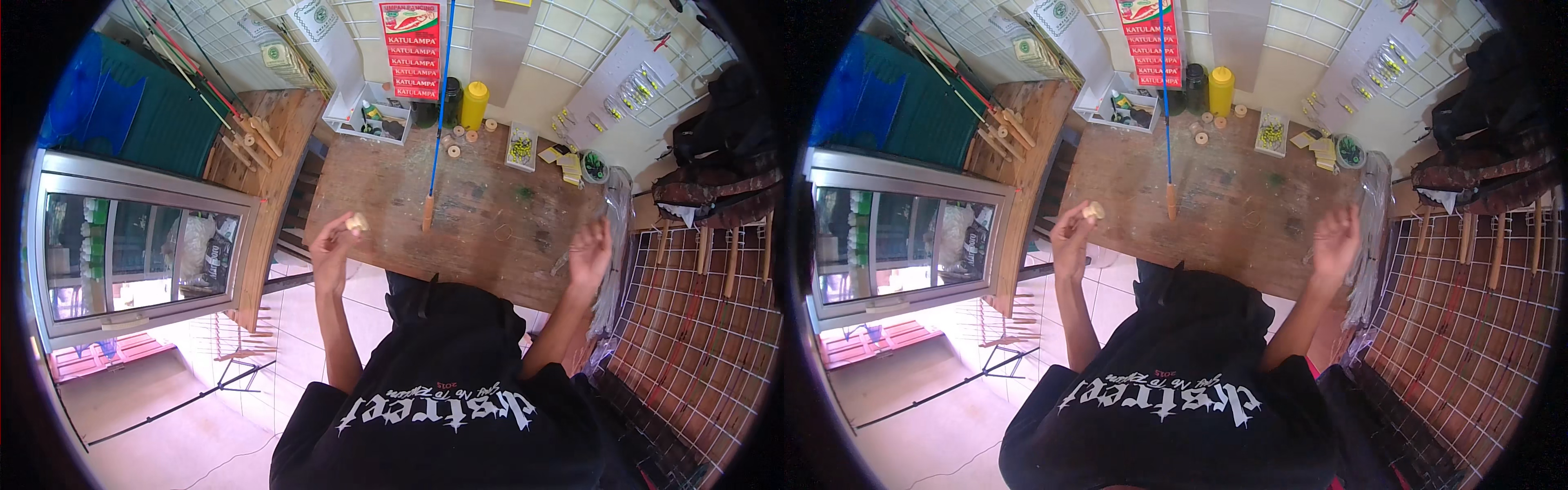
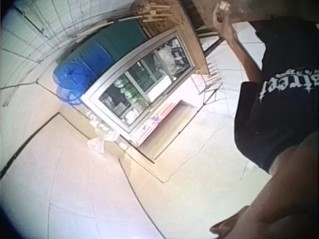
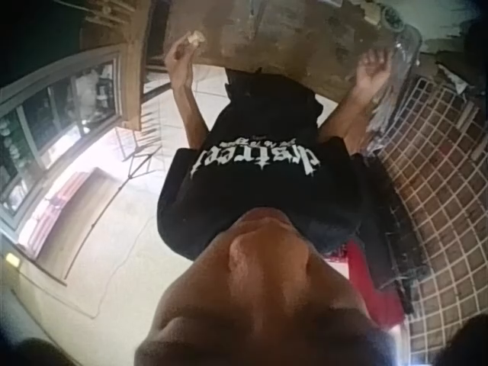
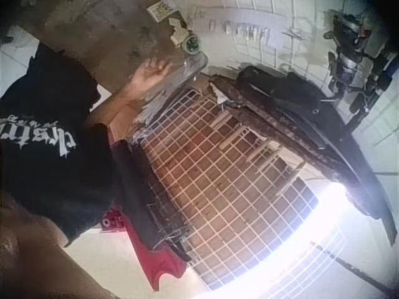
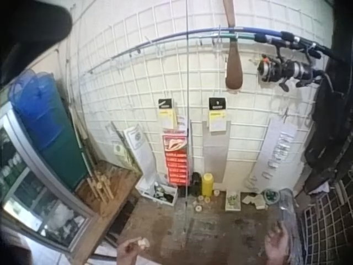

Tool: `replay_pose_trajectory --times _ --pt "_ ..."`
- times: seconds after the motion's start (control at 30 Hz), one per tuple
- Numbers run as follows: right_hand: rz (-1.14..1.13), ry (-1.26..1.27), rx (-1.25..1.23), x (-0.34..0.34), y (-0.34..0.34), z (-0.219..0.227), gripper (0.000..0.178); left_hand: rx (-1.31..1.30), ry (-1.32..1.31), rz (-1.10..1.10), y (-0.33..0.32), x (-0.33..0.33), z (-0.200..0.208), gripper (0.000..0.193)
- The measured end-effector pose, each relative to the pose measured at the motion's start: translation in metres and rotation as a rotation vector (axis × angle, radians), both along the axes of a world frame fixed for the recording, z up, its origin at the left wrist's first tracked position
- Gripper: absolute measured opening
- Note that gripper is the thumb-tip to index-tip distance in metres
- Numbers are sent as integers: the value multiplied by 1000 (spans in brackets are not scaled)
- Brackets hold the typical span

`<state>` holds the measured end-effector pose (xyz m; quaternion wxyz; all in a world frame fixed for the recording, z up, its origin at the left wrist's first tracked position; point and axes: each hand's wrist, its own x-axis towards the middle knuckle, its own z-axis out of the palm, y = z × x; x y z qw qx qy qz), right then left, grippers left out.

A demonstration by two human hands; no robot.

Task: Winding thread to repair or secure a guide on a fishing rod section.

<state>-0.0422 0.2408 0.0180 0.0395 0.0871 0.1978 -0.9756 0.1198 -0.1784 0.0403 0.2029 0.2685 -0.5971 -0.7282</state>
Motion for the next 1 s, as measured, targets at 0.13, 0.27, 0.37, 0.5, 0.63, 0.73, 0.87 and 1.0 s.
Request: replay_pose_trajectory --times 0.13,0.27,0.37,0.5,0.63,0.73,0.87,1.0 --pt "382 50 843 36 -105 70 27 41 39 -250 32 -16 22 37" --pt "397 592 994 62 -177 34 38 43 42 -468 47 -25 31 41" --pt "683 552 927 71 -188 31 32 35 53 -527 44 -24 39 42" --pt "1070 491 861 63 -173 34 23 -6 11 -447 31 -16 36 42" --pt "915 354 686 50 -146 42 25 -6 -1 -367 16 -5 33 41" --pt "746 128 460 41 -134 43 24 -7 7 -349 9 -1 39 41" --pt "541 84 731 29 -127 41 22 33 45 -367 1 3 43 41" --pt "489 87 846 31 -121 35 20 17 9 -243 -16 1 42 41"
